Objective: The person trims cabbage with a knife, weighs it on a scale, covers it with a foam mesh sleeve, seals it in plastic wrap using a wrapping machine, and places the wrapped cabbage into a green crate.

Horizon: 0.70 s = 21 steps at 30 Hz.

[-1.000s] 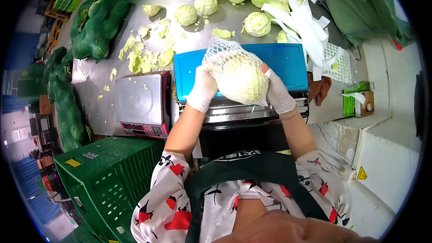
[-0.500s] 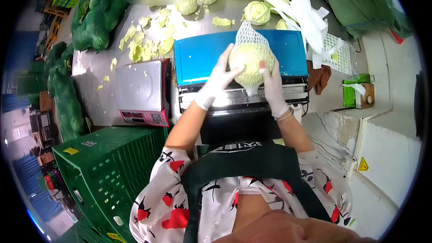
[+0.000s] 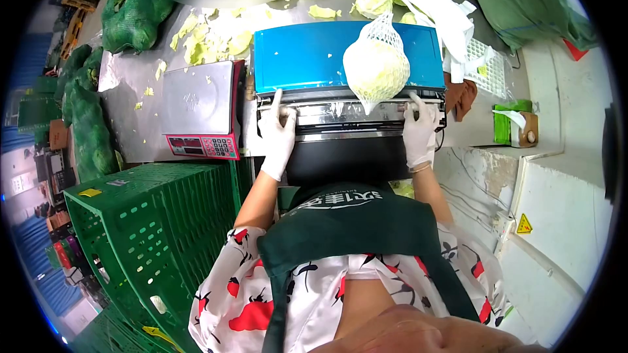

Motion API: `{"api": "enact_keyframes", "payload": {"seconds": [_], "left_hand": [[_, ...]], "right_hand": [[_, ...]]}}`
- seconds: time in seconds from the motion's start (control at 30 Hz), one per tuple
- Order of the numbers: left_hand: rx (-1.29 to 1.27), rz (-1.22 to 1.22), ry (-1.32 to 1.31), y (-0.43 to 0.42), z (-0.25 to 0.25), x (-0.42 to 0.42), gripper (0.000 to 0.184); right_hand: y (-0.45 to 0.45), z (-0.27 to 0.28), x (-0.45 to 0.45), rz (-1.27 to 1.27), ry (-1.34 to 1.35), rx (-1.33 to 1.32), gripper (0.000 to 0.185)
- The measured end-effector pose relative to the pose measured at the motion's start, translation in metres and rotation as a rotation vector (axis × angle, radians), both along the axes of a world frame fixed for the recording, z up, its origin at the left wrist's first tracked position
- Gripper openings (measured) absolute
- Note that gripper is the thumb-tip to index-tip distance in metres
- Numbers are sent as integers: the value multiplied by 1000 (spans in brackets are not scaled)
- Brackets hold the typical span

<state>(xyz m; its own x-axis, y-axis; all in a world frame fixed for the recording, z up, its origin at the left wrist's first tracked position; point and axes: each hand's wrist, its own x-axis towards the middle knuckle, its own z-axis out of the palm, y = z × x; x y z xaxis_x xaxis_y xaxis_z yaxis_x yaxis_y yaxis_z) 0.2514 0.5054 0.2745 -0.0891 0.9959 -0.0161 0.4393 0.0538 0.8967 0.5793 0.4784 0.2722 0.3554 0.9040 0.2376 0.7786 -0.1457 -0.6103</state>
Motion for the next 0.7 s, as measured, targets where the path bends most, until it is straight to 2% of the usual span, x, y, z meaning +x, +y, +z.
{"api": "enact_keyframes", "payload": {"seconds": [0.03, 0.07, 0.1, 0.13, 0.17, 0.2, 0.23, 0.27, 0.3, 0.33, 0.37, 0.4, 0.43, 0.5, 0.53, 0.57, 0.6, 0.63, 0.7], "left_hand": [[-14, -7, -299, 4, 5, 6, 48], [-206, -27, -506, -2, 16, 2, 31], [-238, -85, -460, -5, 60, 5, 23], [-257, -241, -382, -13, 70, -9, 22], [-269, -398, -302, -17, 78, -30, 21], [-273, -584, -356, -18, 98, -44, 19], [-281, -771, -409, -17, 121, -51, 17], [-300, -825, -531, -11, 140, -49, 17], [-319, -879, -655, -7, 157, -45, 18], [-192, -825, -726, 5, 165, -34, 31], [-159, -637, -728, 14, 165, -19, 61], [-8, -503, -648, 38, 168, 7, 92], [169, -566, -237, 70, 158, 17, 110], [229, -668, 120, 120, 116, 36, 136], [294, -746, 192, 138, 91, 51, 141], [390, -801, 401, 148, 63, 61, 142], [244, -808, 307, 154, 62, 73, 140], [96, -811, 210, 158, 61, 82, 138], [56, -767, -96, 168, 44, 88, 127]], "right_hand": [[3, 16, 2, 43, 250, -39, 27], [-8, 39, 3, 33, 695, -63, 22], [-19, 63, 13, 109, 838, -151, 26], [-32, 85, 19, 120, 726, -270, 22], [-50, 98, 35, 217, 736, -319, 19], [-62, 110, 50, 318, 743, -364, 17], [-68, 132, 55, 531, 976, -231, 16], [-69, 151, 61, 741, 1204, -86, 14], [-59, 158, 73, 866, 1212, 40, 13], [-41, 163, 85, 989, 1213, 171, 12], [-20, 177, 90, 849, 824, 102, 18], [8, 189, 88, 726, 648, 13, 40], [41, 188, 76, 663, 575, -87, 64], [102, 159, 59, 793, 359, -162, 113], [124, 134, 54, 900, 76, -122, 118], [143, 99, 51, 953, -170, -78, 127], [153, 77, 40, 983, -142, -158, 132], [156, 65, 26, 901, 234, -264, 133], [167, 63, 20, 850, 469, -272, 128]]}}
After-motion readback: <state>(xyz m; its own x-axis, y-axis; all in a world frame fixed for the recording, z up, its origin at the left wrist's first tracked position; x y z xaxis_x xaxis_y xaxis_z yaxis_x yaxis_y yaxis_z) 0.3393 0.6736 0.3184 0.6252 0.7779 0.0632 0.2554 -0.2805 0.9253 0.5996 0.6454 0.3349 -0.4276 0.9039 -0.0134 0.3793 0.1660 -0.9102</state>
